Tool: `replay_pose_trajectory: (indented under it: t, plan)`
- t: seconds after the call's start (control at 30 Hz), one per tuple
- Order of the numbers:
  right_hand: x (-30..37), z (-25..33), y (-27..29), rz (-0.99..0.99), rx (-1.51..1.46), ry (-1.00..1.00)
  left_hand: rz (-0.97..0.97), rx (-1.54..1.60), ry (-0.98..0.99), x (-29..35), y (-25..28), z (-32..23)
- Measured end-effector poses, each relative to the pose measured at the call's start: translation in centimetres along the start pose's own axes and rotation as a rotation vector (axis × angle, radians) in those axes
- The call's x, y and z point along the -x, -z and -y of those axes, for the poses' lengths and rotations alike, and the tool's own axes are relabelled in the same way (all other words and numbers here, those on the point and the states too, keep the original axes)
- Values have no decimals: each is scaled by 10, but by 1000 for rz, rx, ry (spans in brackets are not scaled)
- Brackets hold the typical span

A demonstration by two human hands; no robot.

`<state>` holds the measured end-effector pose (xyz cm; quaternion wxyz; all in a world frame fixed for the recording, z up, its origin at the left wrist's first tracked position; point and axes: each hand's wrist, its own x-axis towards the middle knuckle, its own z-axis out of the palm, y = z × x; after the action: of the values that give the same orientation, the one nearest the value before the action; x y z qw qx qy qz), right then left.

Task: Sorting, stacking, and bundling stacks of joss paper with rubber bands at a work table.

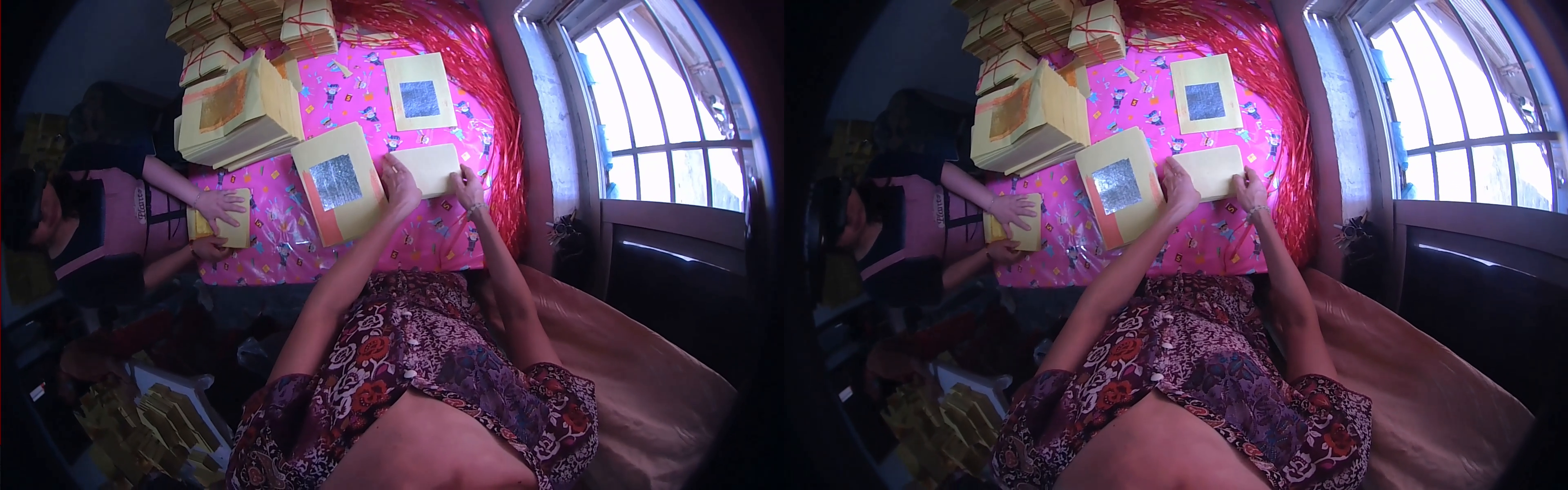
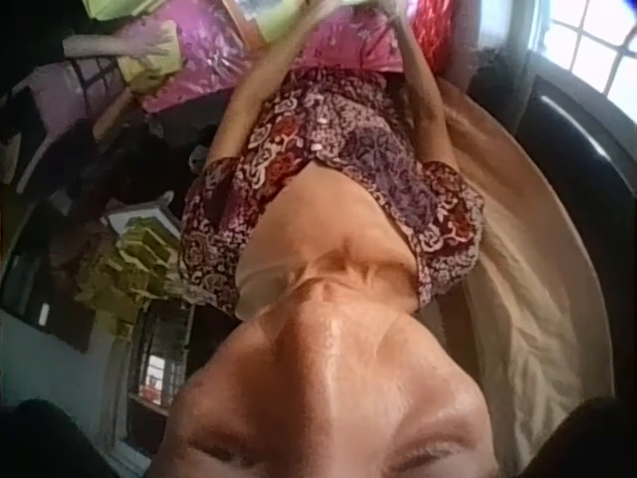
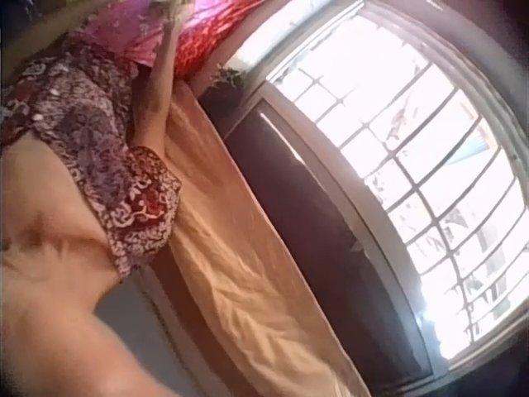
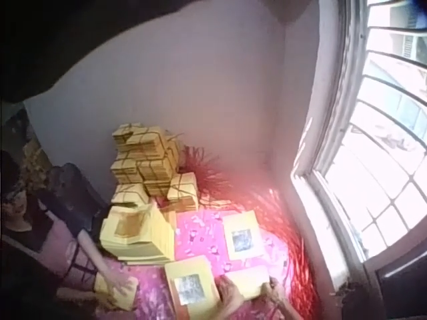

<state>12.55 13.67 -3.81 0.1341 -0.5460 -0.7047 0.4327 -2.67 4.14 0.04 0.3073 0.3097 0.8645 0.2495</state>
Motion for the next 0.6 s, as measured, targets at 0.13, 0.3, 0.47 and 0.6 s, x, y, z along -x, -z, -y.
replay_pose_trajectory:
  t: [0.13,0.3,0.47,0.6]
  plan:
    - [4,8,12,-154,-29,56,-205,-72,-356,18,14,-15]
    - [29,68,34,-348,57,455,-220,87,-537,52,74,17]
    - [55,103,21,89,211,755,-181,-89,-512,91,122,88]
    - [66,110,-5,409,439,1032,-137,-145,-499,108,131,122]
